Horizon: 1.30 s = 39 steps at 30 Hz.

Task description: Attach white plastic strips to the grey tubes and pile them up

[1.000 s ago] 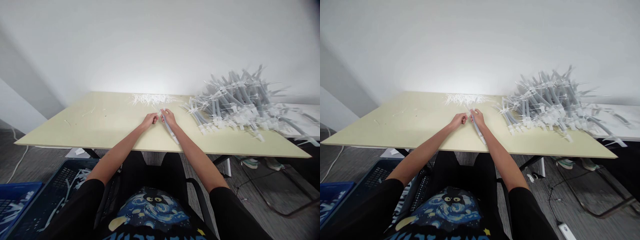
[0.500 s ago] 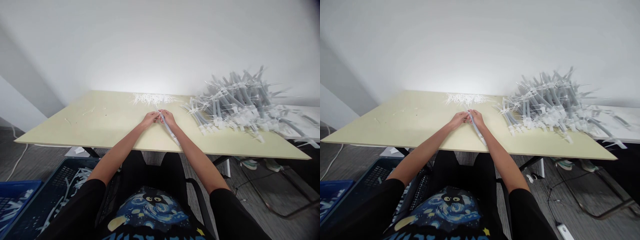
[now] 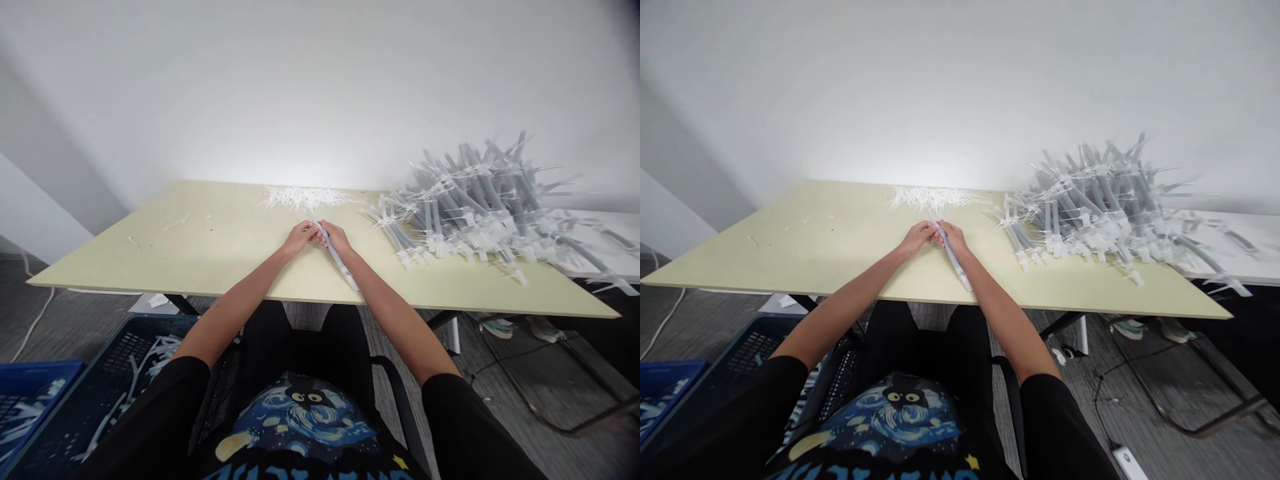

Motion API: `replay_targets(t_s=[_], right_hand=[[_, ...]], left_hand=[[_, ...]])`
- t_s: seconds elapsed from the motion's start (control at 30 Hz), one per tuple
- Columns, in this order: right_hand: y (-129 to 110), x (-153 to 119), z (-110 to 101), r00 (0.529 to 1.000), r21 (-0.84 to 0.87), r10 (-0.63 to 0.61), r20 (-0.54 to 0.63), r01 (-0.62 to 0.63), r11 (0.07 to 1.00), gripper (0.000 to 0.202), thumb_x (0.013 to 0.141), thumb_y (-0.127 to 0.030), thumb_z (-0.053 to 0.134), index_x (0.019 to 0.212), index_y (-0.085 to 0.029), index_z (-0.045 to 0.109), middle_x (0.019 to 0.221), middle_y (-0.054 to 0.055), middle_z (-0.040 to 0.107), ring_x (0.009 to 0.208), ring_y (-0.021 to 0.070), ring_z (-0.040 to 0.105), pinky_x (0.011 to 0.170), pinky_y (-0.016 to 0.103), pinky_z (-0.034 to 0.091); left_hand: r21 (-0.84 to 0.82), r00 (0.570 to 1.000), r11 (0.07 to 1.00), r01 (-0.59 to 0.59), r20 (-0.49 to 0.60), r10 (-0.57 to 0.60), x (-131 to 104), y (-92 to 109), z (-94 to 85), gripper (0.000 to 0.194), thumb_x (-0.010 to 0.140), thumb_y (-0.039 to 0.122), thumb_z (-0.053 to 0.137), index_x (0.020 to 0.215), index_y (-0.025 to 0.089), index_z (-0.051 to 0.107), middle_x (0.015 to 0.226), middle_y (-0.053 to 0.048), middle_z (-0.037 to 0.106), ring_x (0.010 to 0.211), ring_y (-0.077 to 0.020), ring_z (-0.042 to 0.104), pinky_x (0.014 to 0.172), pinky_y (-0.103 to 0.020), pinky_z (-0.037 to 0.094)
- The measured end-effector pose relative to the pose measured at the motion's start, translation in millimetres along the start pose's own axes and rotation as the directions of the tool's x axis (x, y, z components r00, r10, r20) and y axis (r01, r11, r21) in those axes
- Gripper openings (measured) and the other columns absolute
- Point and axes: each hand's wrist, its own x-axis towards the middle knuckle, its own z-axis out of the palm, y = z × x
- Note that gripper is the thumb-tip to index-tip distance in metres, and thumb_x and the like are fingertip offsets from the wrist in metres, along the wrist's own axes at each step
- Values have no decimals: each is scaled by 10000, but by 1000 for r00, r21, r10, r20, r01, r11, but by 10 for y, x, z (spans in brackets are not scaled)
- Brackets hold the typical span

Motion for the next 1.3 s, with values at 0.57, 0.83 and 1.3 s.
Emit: replay_targets(t_s=[0.57,0.83,1.3], right_hand=[[17,109,-114,992,202,61,-109,-38,979,222,726,-342,633,806,-167,521,542,-34,515,401,57,406,340,174,298],[100,98,-49,991,-159,-86,-99,69,985,221,692,-322,633,845,-205,525,517,-62,533,374,60,431,346,161,333],[18,98,-129,977,-155,-123,-176,95,983,339,798,-433,530,1028,-185,527,513,-40,555,370,77,461,342,171,360]], left_hand=[[170,986,974,152,44,-162,-14,25,-37,265,809,338,476,622,153,509,504,14,434,432,-76,384,443,-230,265],[214,998,975,61,-12,-60,-13,-24,-4,243,780,296,454,573,169,462,466,38,341,422,-72,268,451,-245,185],[411,981,912,12,-181,69,202,-130,-112,558,894,511,245,687,151,617,637,-48,534,596,-136,474,607,-266,362]])
